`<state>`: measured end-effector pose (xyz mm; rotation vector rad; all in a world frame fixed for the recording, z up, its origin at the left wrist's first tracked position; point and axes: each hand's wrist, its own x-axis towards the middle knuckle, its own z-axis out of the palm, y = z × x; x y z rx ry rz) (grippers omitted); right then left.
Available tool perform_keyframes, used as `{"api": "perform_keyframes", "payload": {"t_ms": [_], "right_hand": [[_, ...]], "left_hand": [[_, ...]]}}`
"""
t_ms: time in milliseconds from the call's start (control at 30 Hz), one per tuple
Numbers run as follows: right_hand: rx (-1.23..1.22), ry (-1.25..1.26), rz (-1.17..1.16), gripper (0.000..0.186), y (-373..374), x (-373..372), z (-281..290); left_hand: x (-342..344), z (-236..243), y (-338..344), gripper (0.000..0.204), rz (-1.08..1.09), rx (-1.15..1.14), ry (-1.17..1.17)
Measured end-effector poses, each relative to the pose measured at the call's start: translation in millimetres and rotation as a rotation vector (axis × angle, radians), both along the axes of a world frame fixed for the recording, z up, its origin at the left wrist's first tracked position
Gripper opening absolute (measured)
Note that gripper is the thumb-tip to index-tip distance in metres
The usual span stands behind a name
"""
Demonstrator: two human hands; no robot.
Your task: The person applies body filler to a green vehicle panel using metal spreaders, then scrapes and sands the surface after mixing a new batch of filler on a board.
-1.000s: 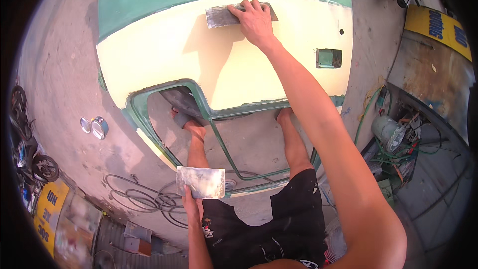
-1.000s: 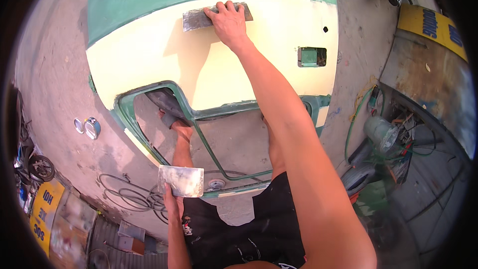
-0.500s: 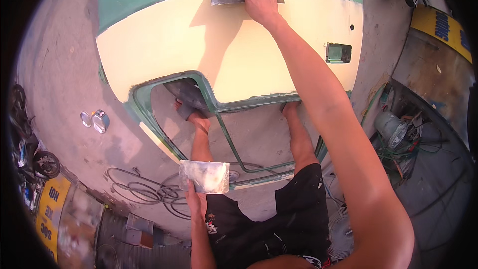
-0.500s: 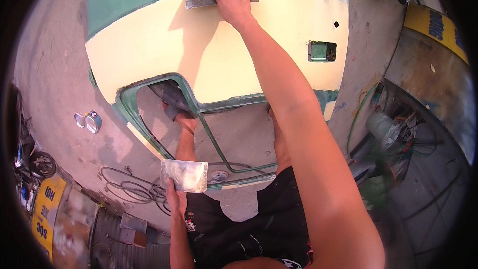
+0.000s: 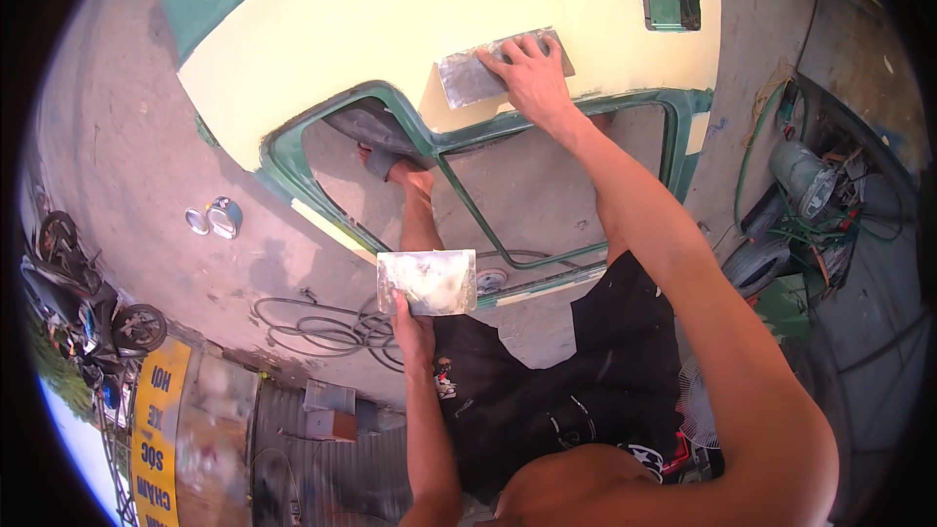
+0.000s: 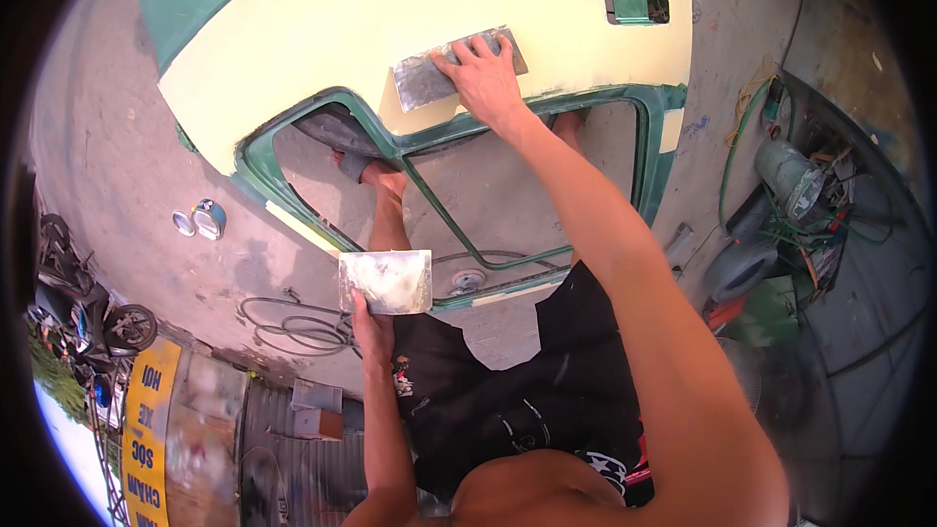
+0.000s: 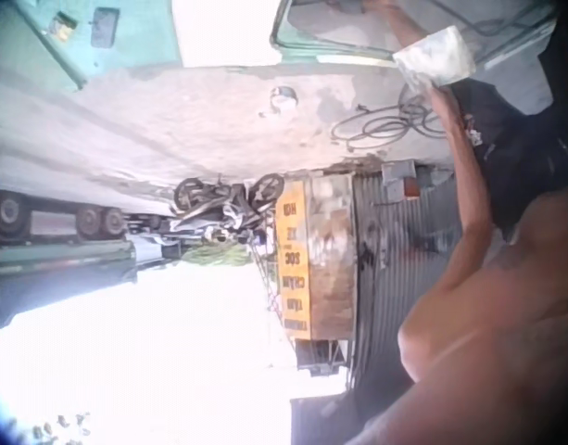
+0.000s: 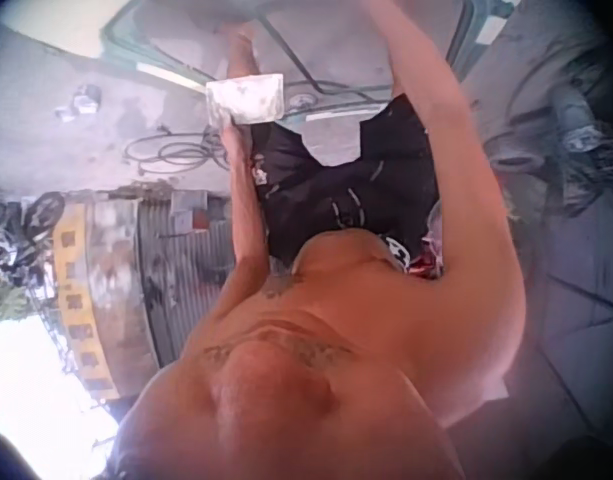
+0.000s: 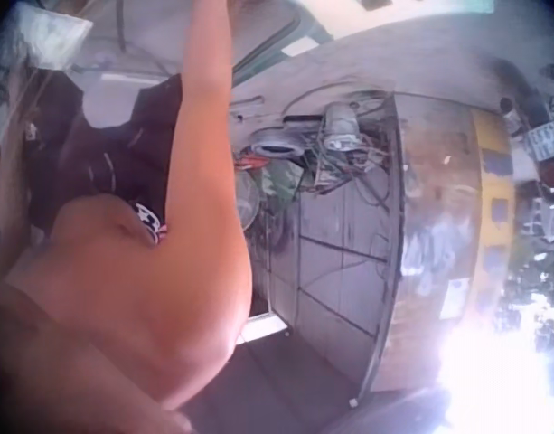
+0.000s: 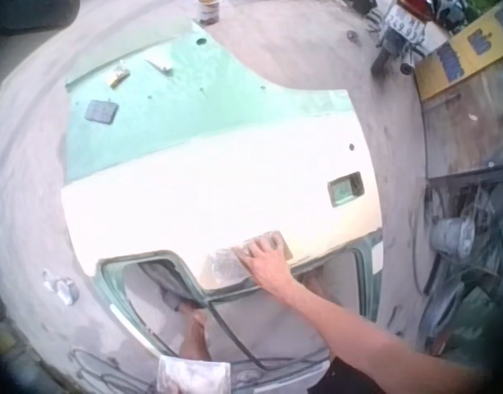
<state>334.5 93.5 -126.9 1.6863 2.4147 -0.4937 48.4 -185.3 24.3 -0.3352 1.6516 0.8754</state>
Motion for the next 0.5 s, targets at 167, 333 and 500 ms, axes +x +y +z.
{"api": "perform_keyframes", "payload": {"t_ms": [167, 333, 500], "right_hand": [[-0.043, 0.017, 0.066, 0.072, -83, 37, -12], [-0.107, -0.003, 0.230, 0.075, -97, 71, 0], [-0.451, 0.479, -0.390, 0.050, -26, 54, 111]], "left_hand": [[6, 3, 16, 0.058, -0.111, -0.040, -0.025], [35, 17, 84, 0.058, -0.080, 0.151, -0.137], [74, 23, 173, 0.057, -0.099, 0.409, -0.079]]}}
